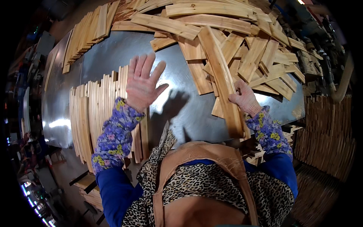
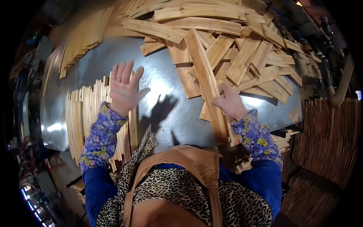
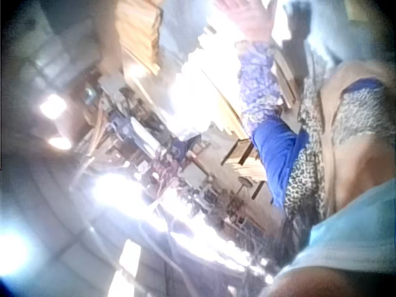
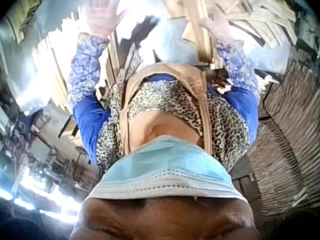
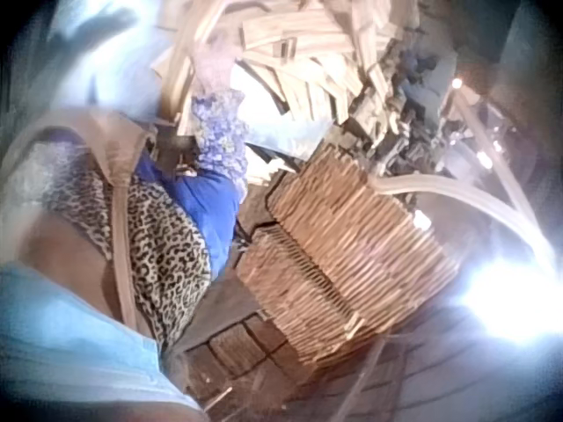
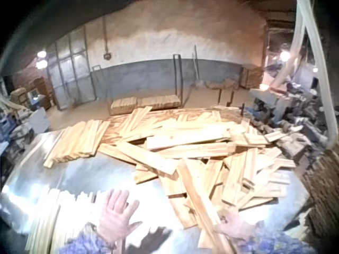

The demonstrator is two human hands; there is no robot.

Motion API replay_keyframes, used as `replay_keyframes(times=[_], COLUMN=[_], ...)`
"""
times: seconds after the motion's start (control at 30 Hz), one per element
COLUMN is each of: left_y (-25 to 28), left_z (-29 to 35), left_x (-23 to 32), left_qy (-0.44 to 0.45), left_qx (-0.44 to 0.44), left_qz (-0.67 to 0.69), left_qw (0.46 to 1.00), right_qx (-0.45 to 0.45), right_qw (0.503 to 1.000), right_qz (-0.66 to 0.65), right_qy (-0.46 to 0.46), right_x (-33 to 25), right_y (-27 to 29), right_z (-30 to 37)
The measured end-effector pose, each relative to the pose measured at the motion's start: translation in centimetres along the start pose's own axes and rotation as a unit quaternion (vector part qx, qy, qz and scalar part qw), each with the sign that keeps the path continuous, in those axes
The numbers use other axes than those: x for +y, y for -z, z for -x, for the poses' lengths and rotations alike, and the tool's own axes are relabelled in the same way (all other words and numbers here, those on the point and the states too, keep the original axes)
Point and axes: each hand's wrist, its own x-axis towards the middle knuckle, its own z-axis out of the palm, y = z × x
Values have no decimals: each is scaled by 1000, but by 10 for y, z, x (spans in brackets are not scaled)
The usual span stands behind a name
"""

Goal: The person repeatedly picks up thin wooden planks from a pile on a metal table and stacks them into a neat, aligned pile. The person handles the planks one by one, aligning them carefully before placing them onto the growing stack.

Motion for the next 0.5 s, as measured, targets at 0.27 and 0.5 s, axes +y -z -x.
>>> replay_keyframes(times=[0.27,0.5], left_y=[34,-41], left_z=[-15,60], left_x=[-4,98], left_qy=[-13,521], left_qx=[-357,-206], left_qz=[91,617], left_qw=[930,553], right_qx=[64,351], right_qw=[800,818], right_qz=[346,175], right_qy=[486,420], right_x=[-35,-65], right_y=[41,-8], right_z=[-24,-103])
